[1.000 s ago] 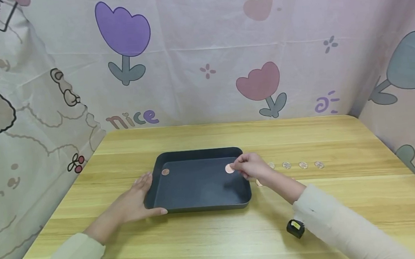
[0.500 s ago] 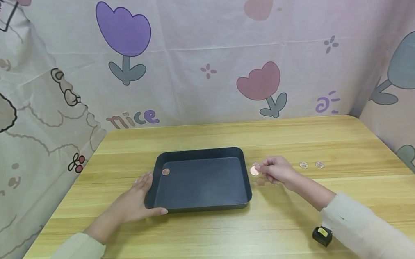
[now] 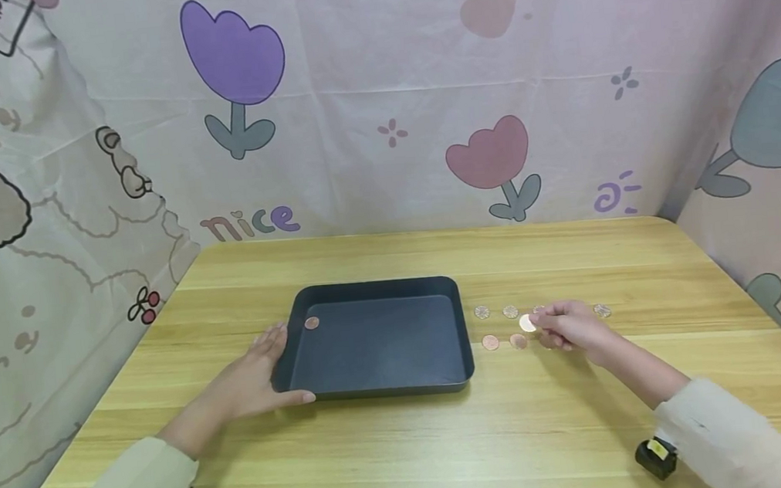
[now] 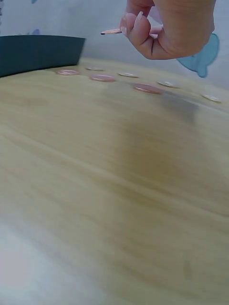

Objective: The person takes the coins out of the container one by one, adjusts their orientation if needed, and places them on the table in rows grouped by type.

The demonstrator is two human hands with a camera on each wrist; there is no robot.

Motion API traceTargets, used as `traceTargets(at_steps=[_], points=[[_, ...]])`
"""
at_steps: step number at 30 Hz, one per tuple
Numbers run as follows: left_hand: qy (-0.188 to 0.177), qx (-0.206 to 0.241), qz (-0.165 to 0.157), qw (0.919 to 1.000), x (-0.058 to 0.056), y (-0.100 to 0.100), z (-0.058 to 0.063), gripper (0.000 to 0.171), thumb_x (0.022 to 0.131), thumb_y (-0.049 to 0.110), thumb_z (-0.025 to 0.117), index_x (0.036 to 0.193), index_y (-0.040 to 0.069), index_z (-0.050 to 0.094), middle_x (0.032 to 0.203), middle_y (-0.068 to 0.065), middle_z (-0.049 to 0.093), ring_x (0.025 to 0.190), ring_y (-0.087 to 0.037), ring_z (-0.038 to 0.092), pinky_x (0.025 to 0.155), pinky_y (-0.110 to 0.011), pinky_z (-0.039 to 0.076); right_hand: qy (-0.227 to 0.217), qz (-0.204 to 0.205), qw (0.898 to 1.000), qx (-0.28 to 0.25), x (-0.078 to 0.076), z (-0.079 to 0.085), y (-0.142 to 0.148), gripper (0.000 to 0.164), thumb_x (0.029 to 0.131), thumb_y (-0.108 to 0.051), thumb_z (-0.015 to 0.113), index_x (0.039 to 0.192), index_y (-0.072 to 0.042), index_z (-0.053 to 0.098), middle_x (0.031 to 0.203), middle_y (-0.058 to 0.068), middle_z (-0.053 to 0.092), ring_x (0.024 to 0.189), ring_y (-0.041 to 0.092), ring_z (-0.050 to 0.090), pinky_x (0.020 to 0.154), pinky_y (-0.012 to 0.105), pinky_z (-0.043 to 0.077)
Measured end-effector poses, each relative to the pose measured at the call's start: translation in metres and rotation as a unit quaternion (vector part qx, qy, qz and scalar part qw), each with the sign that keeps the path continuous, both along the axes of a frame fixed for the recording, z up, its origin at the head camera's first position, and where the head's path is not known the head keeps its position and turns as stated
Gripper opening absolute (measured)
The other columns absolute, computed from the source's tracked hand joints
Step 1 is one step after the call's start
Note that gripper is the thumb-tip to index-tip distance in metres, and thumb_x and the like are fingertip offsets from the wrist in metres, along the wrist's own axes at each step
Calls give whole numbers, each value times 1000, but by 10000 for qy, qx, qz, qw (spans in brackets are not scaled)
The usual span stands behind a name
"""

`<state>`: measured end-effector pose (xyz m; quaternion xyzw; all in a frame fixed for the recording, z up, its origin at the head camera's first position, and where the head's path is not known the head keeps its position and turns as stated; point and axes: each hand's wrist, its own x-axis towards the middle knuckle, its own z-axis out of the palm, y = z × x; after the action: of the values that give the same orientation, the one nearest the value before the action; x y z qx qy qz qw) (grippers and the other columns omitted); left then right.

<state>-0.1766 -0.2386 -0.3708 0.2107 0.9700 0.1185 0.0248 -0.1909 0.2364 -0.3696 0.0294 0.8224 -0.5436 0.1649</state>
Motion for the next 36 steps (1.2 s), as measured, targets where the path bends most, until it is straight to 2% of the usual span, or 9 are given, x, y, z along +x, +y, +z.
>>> traceTargets(at_steps=[3, 11, 19, 26, 36], points=[[-40, -16, 18, 10000, 0, 0, -1, 114, 69, 66, 65, 141, -13, 24, 148, -30, 25, 136, -47, 24, 108, -57, 27, -24, -46, 10000, 14, 2, 0, 12, 17, 94, -21, 52, 83, -7, 55, 59, -9, 48, 50, 1, 39, 48, 14, 36], [-94, -76, 83, 9999, 0, 0, 0, 115, 69, 68, 64, 142, -11, 23, 149, -29, 23, 136, -47, 23, 107, -57, 28, 9, -227, 9992, 324, 9, -8, 39, 20, 93, -16, 53, 75, -7, 55, 58, -8, 46, 48, 1, 39, 45, 14, 36], [-101, -109, 88, 9999, 1, 1, 2, 116, 69, 68, 64, 142, -11, 22, 149, -29, 23, 136, -48, 23, 107, -57, 29, -102, -152, 9946, 1023, 11, -14, 59, 19, 92, -15, 54, 75, -6, 54, 60, -5, 49, 49, 2, 41, 45, 15, 37], [-85, -99, 85, 9999, 0, 0, -2, 116, 69, 68, 64, 141, -12, 22, 149, -30, 22, 136, -48, 23, 108, -57, 28, 141, -314, 9848, 1703, 11, -20, 63, 18, 89, -12, 55, 74, -3, 57, 57, -4, 49, 47, 4, 41, 42, 17, 35], [-89, -94, 97, 9999, 0, -1, -1, 115, 69, 67, 64, 142, -11, 22, 149, -30, 23, 136, -48, 23, 107, -57, 28, 379, -397, 9760, 2105, 12, -19, 57, 13, 89, -7, 55, 82, 4, 55, 62, 1, 54, 50, 9, 45, 43, 18, 37]])
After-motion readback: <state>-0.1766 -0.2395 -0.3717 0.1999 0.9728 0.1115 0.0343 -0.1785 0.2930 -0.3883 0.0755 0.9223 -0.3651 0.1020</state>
